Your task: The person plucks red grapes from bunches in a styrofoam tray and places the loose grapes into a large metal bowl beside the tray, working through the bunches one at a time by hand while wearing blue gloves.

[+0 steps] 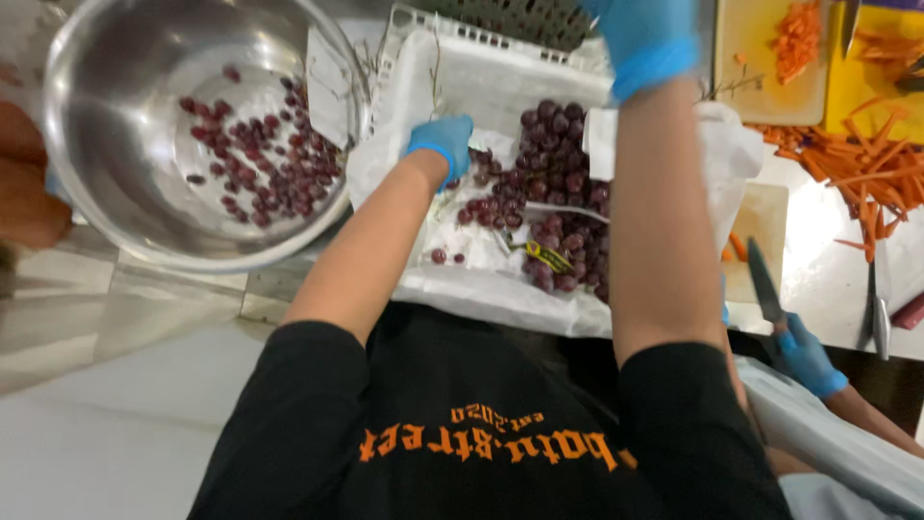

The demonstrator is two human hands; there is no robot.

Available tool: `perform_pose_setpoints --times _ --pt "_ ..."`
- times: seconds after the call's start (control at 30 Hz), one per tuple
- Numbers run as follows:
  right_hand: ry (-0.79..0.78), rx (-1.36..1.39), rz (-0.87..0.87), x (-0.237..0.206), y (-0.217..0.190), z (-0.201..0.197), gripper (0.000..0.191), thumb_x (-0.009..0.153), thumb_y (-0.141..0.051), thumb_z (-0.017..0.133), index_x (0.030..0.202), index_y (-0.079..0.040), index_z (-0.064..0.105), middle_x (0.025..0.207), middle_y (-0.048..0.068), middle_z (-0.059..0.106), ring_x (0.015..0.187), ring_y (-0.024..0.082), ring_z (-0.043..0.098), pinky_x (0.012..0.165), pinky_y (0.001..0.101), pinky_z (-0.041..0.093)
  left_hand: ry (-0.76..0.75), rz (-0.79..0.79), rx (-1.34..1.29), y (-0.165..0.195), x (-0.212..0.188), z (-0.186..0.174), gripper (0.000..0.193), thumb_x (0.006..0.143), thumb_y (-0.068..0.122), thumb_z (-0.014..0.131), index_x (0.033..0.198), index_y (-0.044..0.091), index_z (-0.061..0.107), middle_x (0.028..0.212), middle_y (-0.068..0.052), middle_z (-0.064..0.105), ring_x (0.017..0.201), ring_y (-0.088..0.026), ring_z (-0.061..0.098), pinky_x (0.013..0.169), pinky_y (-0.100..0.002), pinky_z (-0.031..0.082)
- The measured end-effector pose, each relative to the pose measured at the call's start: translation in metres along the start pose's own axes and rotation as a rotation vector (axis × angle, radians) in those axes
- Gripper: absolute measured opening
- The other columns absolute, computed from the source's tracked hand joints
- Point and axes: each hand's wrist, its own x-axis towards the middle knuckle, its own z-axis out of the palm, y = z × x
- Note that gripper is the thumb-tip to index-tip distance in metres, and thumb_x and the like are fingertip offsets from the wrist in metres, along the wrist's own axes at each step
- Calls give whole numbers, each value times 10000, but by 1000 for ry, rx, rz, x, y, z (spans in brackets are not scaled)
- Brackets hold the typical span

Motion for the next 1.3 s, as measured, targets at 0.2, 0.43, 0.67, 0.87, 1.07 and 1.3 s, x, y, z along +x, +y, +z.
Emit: perform_pose_setpoints --times 0.2,0.43,0.67,0.87,1.07,1.3 --pt "-764 -1392 -432 -64 76 -5 177 918 -120 657 1064 -77 747 1057 147 734 952 336 701 874 431 560 142 13 -41 -11 21 14 336 861 105 668 1197 97 652 1240 -219 646 1127 -431 623 949 -486 518" --pt "-755 -1664 -446 -72 131 -14 182 819 -98 690 994 -63 726 1120 215 662 1027 434 620 841 536 508 709 278 -60 -14 9 8 396 893 46 596 1281 99 655 1258 -169 650 1142 -382 612 915 -482 539" --pt "-681 -1519 -339 -71 128 -19 149 877 -128 687 996 -40 704 1037 242 654 989 452 613 858 516 502 131 -65 133 -2 -17 19 230 937 173 568 1048 101 756 1073 -173 730 961 -378 705 813 -479 565" --pt "-626 -1400 -403 -61 94 -42 152 919 -112 716 1028 -12 682 995 230 668 926 422 634 837 480 509 315 -71 144 7 10 55 209 975 159 570 1024 97 764 1037 -189 730 926 -380 723 791 -476 577" --pt "-422 -807 -199 -91 23 -61 216 964 -91 669 1168 -20 655 1077 103 740 936 180 703 811 332 579 254 166 177 7 8 56 207 863 90 628 1035 108 740 1047 -199 722 942 -379 715 768 -476 575" --pt "-358 -368 -5 -83 56 -79 200 979 -61 641 1173 -13 642 1068 101 716 835 140 670 724 295 580 261 32 -835 -6 -4 33 167 928 213 621 1015 80 672 918 -149 728 754 -246 748 711 -369 585"
